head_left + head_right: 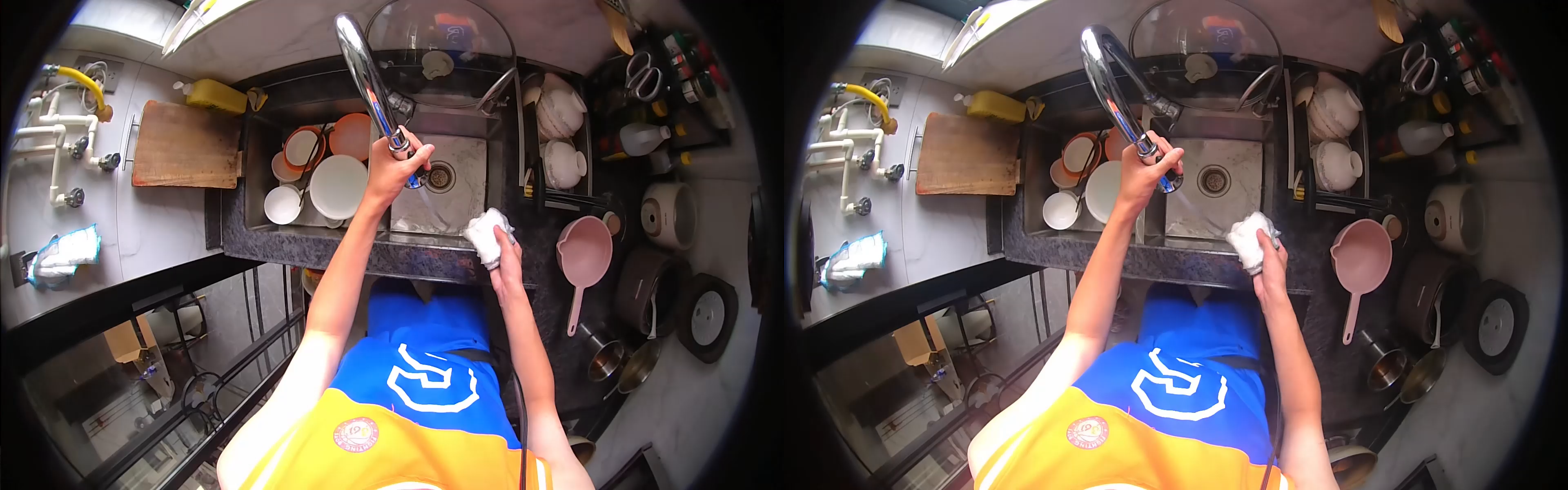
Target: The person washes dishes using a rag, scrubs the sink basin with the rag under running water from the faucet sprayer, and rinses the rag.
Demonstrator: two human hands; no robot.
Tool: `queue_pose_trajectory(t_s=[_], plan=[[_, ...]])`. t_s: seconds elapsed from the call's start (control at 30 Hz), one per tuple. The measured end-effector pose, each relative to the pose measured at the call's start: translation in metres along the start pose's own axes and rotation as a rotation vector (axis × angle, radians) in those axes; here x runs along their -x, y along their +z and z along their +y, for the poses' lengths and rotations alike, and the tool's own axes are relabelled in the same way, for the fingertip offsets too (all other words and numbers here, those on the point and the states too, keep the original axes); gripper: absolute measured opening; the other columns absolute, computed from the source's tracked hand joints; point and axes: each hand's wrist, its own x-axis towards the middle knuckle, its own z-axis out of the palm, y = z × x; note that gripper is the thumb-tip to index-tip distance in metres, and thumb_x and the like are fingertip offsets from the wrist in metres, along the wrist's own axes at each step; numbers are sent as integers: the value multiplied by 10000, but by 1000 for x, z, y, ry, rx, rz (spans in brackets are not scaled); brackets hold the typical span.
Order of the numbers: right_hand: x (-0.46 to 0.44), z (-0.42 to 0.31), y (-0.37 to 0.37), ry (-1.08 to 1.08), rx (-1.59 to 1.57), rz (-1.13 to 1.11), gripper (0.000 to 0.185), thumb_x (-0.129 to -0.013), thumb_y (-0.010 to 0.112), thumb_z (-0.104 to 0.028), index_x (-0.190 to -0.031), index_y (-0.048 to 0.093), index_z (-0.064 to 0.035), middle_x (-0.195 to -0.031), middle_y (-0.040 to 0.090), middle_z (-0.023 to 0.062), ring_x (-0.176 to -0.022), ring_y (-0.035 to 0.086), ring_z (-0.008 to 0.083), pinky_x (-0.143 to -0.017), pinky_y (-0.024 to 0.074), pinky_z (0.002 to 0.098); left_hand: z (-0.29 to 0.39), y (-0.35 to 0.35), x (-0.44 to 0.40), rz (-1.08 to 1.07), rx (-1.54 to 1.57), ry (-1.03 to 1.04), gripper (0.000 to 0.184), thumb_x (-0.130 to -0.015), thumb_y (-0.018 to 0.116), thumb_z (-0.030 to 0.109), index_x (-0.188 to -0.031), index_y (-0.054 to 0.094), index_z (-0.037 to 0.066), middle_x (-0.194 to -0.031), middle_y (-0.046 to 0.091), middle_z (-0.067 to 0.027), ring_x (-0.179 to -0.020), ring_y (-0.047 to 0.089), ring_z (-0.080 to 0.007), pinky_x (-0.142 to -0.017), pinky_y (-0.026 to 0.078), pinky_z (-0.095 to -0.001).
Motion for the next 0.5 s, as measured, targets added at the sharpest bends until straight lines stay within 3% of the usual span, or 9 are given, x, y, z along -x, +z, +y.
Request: queue_pose_trajectory(t_s=[0.1, 0.13, 0.17, 0.23, 0.27, 0.33, 0.5], plan=[[2, 7, 0, -20, -62, 30, 347, -895, 576, -170, -1195, 527, -2, -1047, 653, 128, -868, 674, 222, -602, 566, 300, -7, -6, -1, -28, 154, 44, 220, -789, 646, -42, -680, 469, 30, -641, 568, -89, -587, 589, -169, -582, 489, -285], [4, 7, -2, -16, -59, 18, 355, -896, 575, -156, -1203, 518, 13, -1062, 644, 143, -908, 665, 237, -705, 569, 320, -13, -10, -5, -65, 282, 89, 216, -784, 637, -54, -680, 466, 29, -635, 565, -95, -581, 583, -179, -590, 489, -295], [7, 8, -3, -15, -56, 23, 355, -896, 575, -156, -1203, 518, 13, -1062, 644, 143, -908, 665, 237, -705, 569, 320, -15, -15, -11, -100, 267, 192, 208, -778, 623, -74, -686, 468, 28, -628, 562, -100, -574, 574, -194, -609, 492, -314], [7, 12, -5, -36, -91, 45, 355, -892, 583, -139, -1197, 515, 28, -1088, 630, 159, -955, 650, 247, -793, 553, 339, -12, -22, -14, -130, 187, 211, 208, -783, 628, -67, -687, 469, 27, -638, 568, -99, -578, 578, -182, -591, 490, -300], [7, 13, -7, -38, -91, 48, 355, -892, 583, -139, -1197, 515, 28, -1088, 630, 159, -955, 650, 247, -793, 553, 339, -7, -23, -13, -132, 190, 211, 208, -783, 628, -67, -687, 469, 27, -638, 568, -99, -578, 578, -182, -591, 490, -300], [10, 19, -10, -71, -105, 55, 369, -892, 582, -128, -1212, 512, 43, -1137, 611, 151, -1024, 621, 253, -910, 510, 353, 4, -25, -7, -67, 137, 84, 228, -771, 660, -47, -644, 486, 30, -635, 586, -67, -574, 592, -136, -532, 468, -252], [21, 34, -2, -151, -67, 130, 357, -891, 581, -119, -1206, 516, 36, -1119, 619, 145, -1005, 628, 244, -895, 512, 347, 11, -27, -16, -151, 115, 45, 147, -780, 695, 23, -694, 577, 13, -659, 601, -29, -597, 594, -107, -556, 465, -232]])
